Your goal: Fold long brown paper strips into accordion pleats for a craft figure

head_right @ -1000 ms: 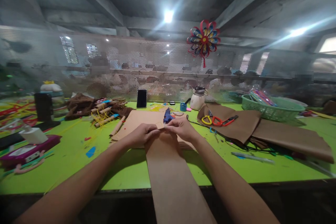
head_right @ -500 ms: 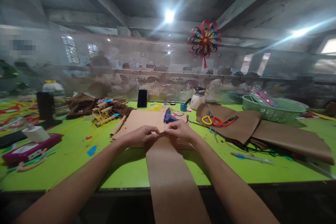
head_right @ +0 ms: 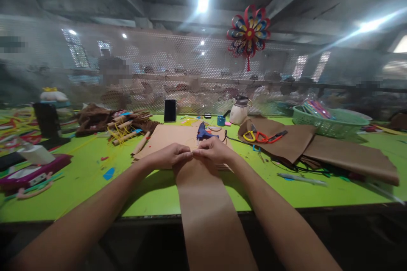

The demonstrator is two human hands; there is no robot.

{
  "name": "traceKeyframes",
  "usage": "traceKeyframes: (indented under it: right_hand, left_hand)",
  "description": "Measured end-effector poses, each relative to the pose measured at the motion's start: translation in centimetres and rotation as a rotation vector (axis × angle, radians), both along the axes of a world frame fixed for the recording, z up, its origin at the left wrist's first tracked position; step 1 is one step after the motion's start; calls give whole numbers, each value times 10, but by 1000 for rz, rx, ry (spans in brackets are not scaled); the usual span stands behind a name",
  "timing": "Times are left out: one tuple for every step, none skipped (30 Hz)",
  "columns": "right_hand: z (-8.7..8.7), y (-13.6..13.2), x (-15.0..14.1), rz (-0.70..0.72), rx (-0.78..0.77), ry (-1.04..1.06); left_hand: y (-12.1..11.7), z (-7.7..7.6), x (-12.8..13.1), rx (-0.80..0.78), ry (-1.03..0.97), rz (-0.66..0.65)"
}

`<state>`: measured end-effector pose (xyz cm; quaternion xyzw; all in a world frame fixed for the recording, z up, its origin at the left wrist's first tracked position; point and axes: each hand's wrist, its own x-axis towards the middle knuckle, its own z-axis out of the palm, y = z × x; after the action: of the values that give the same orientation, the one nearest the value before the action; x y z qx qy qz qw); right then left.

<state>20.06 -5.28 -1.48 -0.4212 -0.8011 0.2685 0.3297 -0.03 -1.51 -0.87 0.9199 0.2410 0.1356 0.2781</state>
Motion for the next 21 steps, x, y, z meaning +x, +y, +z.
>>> traceKeyframes:
  right_hand:
    - [1, 0, 1, -8, -16, 16]
    - [2, 0, 1, -13, -31, 32]
    - [2, 0, 2, -15, -50, 49]
    - [3, 0, 4, -14, -75, 69]
    - [3, 0, 5, -10, -106, 88]
    - [3, 0, 7, -6, -140, 109]
    - [3, 0, 9, -4, -175, 132]
    - [3, 0, 11, -4, -206, 155]
    - [3, 0, 13, -5, -231, 175]
    - [2, 1, 15, -8, -247, 193]
    - [1, 2, 17, -16, -254, 209]
    - [0, 3, 19, -30, -256, 227]
    - [-2, 5, 20, -49, -252, 245]
    - [-3, 6, 21, -71, -245, 266]
    - [-5, 9, 21, -98, -231, 295]
    - [-7, 11, 22, -127, -214, 329]
    - [-8, 13, 21, -157, -197, 366]
    - [-10, 15, 21, -183, -186, 403]
    - [-12, 16, 21, -199, -183, 435]
    - [-13, 17, 21, -207, -187, 459]
    - [-14, 18, 20, -206, -198, 475]
  left_hand:
    - [-1, 1, 0, -42, 7, -1]
    - [-3, 2, -1, -88, 11, 1]
    - [-4, 3, -1, -133, 13, 5]
    - [-5, 3, -1, -169, 8, 11]
    - [-5, 3, -1, -190, -7, 22]
    - [-5, 3, -2, -202, -26, 33]
    - [-4, 2, -3, -212, -45, 42]
    - [-3, 2, -4, -227, -57, 43]
    - [-2, 2, -5, -248, -63, 39]
    - [-1, 2, -6, -273, -60, 29]
    - [1, 2, -7, -299, -50, 15]
    - [2, 3, -9, -323, -34, -5]
    - [2, 4, -10, -343, -17, -27]
    - [3, 5, -11, -361, 2, -51]
    - [3, 6, -13, -381, 17, -73]
    - [2, 7, -13, -404, 25, -92]
    - [2, 8, -14, -428, 24, -106]
    - [2, 9, -15, -458, 16, -113]
    - [2, 9, -15, -487, 5, -115]
    - [2, 8, -16, -509, -10, -110]
    - [2, 7, -16, -522, -28, -99]
